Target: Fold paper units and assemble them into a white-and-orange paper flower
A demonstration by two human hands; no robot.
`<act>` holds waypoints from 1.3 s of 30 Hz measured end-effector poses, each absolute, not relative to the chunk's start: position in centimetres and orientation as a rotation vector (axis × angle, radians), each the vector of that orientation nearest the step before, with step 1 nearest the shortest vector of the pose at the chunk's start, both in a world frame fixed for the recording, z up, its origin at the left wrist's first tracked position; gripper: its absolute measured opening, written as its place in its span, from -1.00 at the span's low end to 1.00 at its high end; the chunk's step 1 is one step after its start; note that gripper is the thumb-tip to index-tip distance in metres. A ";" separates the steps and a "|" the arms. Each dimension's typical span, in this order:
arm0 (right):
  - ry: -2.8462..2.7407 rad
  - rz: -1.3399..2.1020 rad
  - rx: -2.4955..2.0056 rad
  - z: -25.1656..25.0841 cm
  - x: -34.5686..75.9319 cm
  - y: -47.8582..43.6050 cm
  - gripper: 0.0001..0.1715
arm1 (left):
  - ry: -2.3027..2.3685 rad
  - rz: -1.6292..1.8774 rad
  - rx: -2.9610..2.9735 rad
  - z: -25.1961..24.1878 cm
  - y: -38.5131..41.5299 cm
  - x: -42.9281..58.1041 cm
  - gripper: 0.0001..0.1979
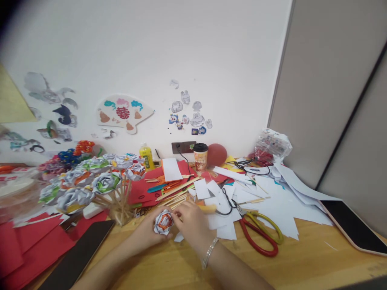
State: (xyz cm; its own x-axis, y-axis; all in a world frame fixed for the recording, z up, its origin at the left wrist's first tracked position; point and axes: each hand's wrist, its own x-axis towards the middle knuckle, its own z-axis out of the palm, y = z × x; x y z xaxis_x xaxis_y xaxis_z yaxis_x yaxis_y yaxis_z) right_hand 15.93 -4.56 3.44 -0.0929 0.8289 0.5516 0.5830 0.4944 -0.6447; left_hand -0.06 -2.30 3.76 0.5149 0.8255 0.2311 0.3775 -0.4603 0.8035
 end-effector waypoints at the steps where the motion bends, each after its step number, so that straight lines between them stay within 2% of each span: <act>1: -1.784 0.327 -1.193 3.5 16.0 -4.6 -0.92 | 0.964 0.826 2.039 3.7 -2.2 -0.1 -0.59; 13: -1.612 0.822 -1.126 4.0 16.2 -4.2 -0.87 | 0.890 0.827 1.844 4.0 -2.4 -0.4 -0.52; 18: -1.638 0.743 -1.077 4.0 16.3 -4.1 -0.94 | 0.852 0.844 1.798 3.9 -2.2 -0.6 -0.51; 39: -1.589 0.650 -0.976 2.9 15.8 -3.9 -0.81 | 0.790 0.866 1.746 4.0 -2.3 -0.8 -0.43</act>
